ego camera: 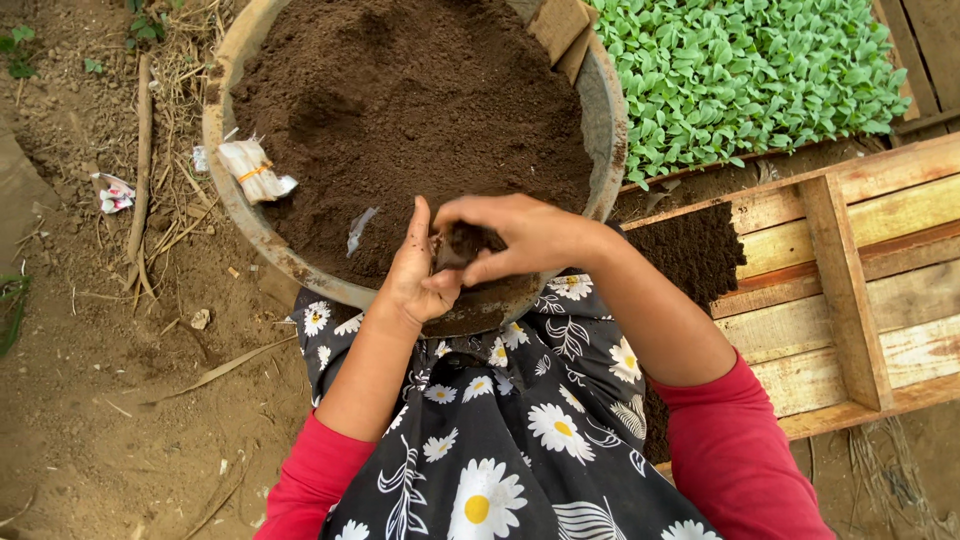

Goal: The person scoops soil from a large basin and fills a wooden seed tray. They repeatedly transfer soil by hand, spreading it evenly across the tray's compartments.

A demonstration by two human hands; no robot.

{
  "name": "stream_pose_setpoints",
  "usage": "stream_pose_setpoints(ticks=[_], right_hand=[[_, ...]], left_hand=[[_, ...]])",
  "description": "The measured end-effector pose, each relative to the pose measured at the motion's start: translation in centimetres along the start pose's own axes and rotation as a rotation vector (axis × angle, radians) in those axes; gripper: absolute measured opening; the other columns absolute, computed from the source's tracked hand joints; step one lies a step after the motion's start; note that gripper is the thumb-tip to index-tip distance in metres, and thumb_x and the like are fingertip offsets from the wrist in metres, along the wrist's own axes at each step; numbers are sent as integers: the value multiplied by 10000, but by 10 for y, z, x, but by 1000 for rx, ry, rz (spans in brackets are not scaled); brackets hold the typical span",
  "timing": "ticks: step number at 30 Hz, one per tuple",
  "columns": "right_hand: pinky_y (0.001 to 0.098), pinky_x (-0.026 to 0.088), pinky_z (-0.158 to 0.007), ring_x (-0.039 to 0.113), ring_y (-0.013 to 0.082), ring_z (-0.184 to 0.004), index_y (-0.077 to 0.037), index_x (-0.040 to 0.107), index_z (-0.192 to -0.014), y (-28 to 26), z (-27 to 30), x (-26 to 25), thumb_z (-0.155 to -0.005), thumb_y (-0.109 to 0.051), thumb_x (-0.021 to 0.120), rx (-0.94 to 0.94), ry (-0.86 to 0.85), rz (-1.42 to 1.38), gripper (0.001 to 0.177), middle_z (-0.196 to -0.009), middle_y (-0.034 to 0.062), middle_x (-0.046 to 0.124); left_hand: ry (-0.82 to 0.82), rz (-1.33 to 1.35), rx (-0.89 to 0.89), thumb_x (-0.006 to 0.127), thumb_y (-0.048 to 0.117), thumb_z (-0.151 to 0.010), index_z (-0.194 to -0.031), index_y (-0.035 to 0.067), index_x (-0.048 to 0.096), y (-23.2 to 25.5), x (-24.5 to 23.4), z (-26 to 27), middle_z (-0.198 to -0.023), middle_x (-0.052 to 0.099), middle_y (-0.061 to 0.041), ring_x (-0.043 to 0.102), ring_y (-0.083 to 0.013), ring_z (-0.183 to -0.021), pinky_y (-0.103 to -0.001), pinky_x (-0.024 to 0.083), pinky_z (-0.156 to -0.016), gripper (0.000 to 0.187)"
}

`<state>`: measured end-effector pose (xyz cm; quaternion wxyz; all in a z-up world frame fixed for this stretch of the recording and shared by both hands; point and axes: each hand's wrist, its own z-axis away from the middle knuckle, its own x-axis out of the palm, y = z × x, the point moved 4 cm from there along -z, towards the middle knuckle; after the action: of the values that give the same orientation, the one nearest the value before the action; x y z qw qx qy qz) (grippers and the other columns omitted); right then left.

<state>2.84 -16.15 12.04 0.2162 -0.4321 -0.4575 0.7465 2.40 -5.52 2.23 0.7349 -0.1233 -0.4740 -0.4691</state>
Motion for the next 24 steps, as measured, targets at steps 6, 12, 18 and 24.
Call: stream_pose_setpoints(ticks=[6,12,18,24], right_hand=[[532,414,-842,498,418,-1023,-16,505,-1115,27,10,11,-746,-62,613,-180,-95,73,387,-1036,223,562],[491,437,-796,543,384,-929,-80,492,-1080,72,62,-21,-744,-199,635,-147,135,125,384,-940,180,591],[230,528,-663,631,98,-811,-162,589,-1013,128,160,-79,-767,-56,582,258,389,-6,268,-951,-11,661],[176,378,-555,481,91,-665,-156,569,-991,256,275,-97,-864,-117,526,1006,745,-147,139,-852,-7,571]], left_hand=[[-25,-59,-195,468,552,-816,-824,-52,527,-17,10,4,-545,532,-152,421,-60,-250,-70,322,-181,607],[-60,-525,-88,344,568,-846,-1051,74,542,-20,-16,-23,-844,626,-205,323,-48,-199,-96,175,-149,570],[496,-1211,637,391,109,-977,-985,59,494,27,0,3,-903,617,-114,525,-103,-509,-152,355,-389,114],[598,-2226,982,517,-10,-980,-1212,-129,553,53,-51,8,-1064,548,-321,526,-427,-927,-517,415,-709,262]])
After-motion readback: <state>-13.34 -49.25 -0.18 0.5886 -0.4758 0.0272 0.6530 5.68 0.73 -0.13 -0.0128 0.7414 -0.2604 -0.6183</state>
